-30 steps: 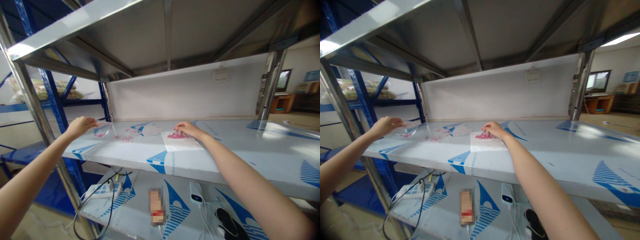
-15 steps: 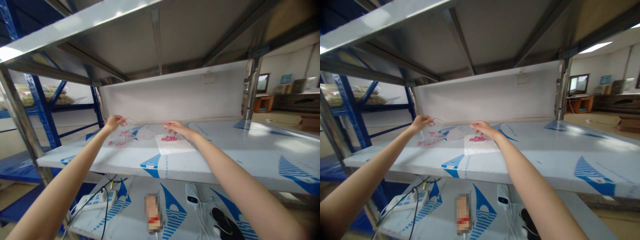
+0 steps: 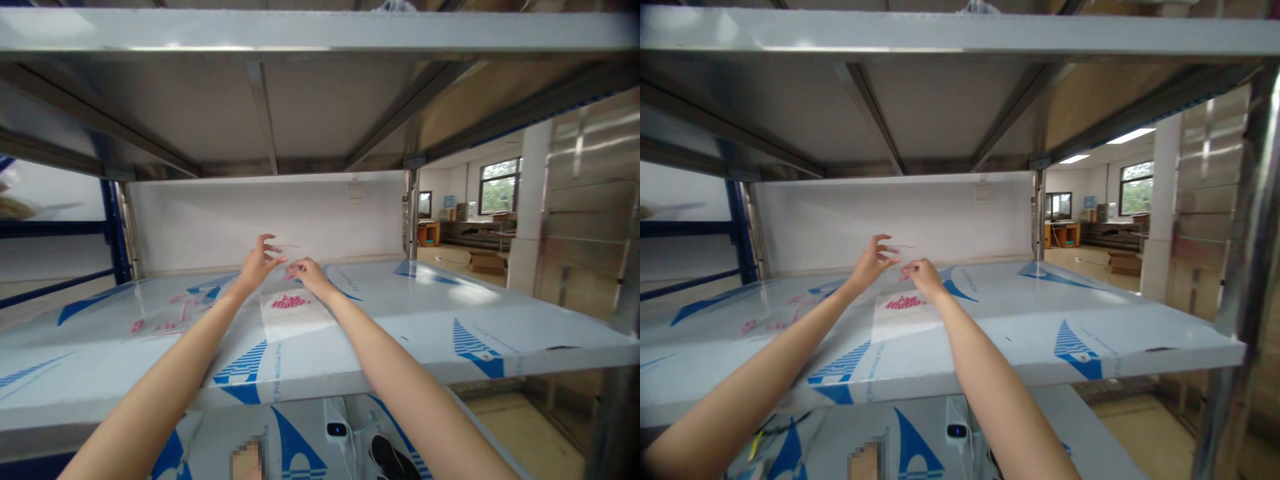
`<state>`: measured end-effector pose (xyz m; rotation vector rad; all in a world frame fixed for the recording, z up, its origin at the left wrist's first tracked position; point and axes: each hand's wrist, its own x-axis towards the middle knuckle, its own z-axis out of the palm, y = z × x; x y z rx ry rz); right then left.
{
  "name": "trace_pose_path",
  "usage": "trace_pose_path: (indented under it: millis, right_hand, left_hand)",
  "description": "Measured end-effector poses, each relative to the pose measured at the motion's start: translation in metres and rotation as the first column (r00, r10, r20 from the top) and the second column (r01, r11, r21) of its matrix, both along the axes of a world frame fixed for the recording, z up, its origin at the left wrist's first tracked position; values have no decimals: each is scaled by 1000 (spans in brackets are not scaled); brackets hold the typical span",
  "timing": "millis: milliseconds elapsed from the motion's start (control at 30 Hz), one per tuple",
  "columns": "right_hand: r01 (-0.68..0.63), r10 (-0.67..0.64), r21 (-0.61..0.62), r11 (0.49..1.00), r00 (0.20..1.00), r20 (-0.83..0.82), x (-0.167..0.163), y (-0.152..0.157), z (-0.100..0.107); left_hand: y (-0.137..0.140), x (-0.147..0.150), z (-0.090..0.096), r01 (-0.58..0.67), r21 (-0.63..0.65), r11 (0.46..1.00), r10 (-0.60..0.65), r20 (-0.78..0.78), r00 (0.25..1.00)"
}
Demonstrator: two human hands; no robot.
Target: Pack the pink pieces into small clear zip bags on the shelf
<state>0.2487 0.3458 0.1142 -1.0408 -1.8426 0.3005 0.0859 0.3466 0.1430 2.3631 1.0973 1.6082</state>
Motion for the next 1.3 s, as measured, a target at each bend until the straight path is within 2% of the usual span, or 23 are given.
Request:
trace_pose_path:
  millis: [67, 167, 233, 300, 367, 500, 600, 700, 767, 833, 900, 967, 1033, 1133, 1233, 1300]
  right_hand:
    - [67, -70, 28, 997, 990, 120, 0, 0, -2]
    - [129, -131, 26, 991, 962, 241, 1, -3, -5]
    - [201, -193, -6, 980, 949, 250, 3, -6, -4]
    - [282, -268, -33, 959, 937, 224, 6, -7, -2]
    - [330, -318, -33, 943, 927, 198, 8, -8, -1]
    - [355, -347, -11, 935, 919, 187, 12, -8, -1]
    - [430, -420, -13, 903, 888, 185, 14, -5, 0]
    - [487, -479, -5, 873, 859, 180, 15, -5, 1]
    - [467, -458, -4, 884, 868, 191, 15, -7, 1]
    - [397, -383, -32, 917, 901, 206, 13, -9, 0]
    - [264, -241, -98, 959, 950, 199, 10, -9, -2]
    - [90, -63, -179, 980, 987, 148, 7, -9, -4]
    - [-74, 90, -261, 962, 995, 51, 4, -10, -5]
    - [-237, 205, -363, 901, 971, -123, 1, -14, -2]
    - [-339, 262, -421, 841, 937, -231, 0, -21, 2]
    - [-360, 271, -438, 824, 929, -253, 1, -24, 4]
  left_hand:
    - [-10, -3, -1, -88, 162, 983, 114, -158, 981]
    - [-23, -4, 0, -137, 364, 921, 303, -449, 840]
    - [-26, -2, 1, -158, 451, 879, 409, -539, 737]
    - [-26, 0, 1, -180, 496, 849, 471, -557, 685]
    - [-25, 1, 0, -200, 501, 842, 496, -572, 654]
    - [-24, 1, -2, -256, 440, 861, 495, -609, 619]
    - [-21, -4, -5, -414, 336, 846, 532, -585, 612]
    - [-14, -15, -9, -613, 171, 771, 583, -576, 573]
    - [-9, -25, -12, -681, 60, 730, 591, -556, 584]
    - [-4, -33, -13, -701, -56, 711, 586, -504, 635]
    - [0, -37, -13, -678, -163, 717, 571, -421, 705]
    - [3, -37, -14, -614, -233, 754, 535, -324, 780]
    - [5, -32, -16, -508, -268, 818, 452, -245, 858]
    - [8, -21, -23, -346, -260, 902, 294, -220, 930]
    - [8, -10, -29, -267, -248, 931, 205, -251, 946]
    - [6, -5, -31, -236, -270, 934, 161, -271, 949]
